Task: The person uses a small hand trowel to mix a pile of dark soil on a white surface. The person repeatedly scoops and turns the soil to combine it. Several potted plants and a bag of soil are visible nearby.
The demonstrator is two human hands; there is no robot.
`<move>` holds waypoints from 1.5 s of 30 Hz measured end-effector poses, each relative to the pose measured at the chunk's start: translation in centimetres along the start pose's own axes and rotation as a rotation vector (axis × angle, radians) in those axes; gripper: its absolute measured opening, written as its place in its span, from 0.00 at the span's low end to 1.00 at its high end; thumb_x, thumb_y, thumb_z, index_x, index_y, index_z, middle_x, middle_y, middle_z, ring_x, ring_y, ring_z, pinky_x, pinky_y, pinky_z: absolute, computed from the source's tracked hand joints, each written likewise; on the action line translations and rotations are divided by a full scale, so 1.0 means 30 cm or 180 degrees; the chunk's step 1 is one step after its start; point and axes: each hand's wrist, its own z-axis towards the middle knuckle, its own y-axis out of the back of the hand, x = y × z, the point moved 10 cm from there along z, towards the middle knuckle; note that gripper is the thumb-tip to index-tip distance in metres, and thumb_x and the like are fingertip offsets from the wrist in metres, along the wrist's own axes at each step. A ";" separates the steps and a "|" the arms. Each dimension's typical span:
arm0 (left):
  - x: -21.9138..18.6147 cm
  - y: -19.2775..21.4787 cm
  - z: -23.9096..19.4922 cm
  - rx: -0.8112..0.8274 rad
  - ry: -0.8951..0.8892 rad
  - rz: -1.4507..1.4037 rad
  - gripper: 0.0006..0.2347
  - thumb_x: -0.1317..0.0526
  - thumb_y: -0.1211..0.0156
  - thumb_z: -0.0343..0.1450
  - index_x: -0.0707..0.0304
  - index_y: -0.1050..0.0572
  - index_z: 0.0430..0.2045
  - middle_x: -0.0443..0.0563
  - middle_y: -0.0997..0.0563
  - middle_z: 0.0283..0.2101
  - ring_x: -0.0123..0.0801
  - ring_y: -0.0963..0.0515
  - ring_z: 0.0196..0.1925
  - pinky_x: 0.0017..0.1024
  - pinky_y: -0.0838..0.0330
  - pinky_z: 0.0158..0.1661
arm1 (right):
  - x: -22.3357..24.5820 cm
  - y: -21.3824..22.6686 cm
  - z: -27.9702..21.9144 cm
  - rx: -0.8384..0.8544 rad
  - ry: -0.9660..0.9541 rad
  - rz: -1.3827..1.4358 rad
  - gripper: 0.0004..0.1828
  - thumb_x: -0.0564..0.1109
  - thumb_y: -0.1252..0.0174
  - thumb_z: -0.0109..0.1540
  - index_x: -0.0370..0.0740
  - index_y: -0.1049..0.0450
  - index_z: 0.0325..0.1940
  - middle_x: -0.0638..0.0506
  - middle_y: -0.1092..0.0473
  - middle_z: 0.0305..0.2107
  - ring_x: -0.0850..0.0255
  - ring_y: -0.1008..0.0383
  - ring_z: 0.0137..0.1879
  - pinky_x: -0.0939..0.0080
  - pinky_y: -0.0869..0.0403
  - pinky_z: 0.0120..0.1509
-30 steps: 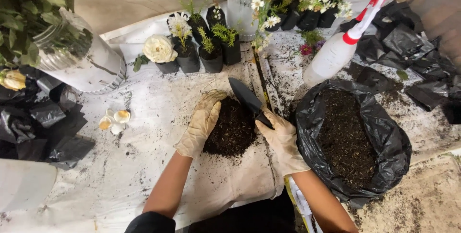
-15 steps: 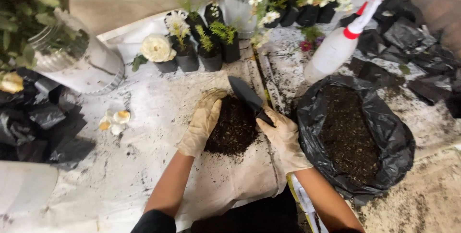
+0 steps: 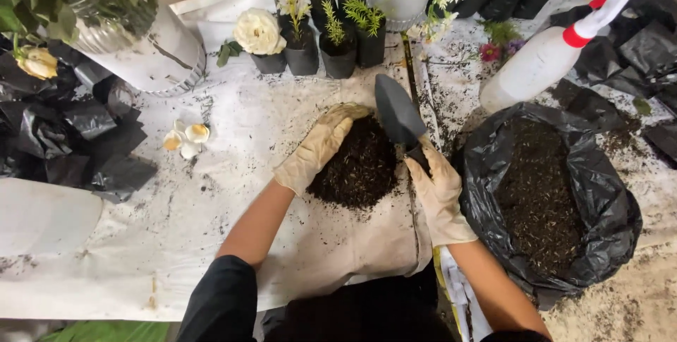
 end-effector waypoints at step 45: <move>-0.056 -0.189 -0.352 0.1635 0.0361 -0.2889 0.25 0.48 0.66 0.81 0.57 0.49 0.72 0.57 0.43 0.74 0.47 0.44 0.75 0.46 0.43 0.71 | 0.148 -0.258 -0.215 0.1201 0.4268 -0.3841 0.19 0.42 0.27 0.55 0.43 0.17 0.51 0.56 0.30 0.19 0.62 0.31 0.23 0.64 0.33 0.40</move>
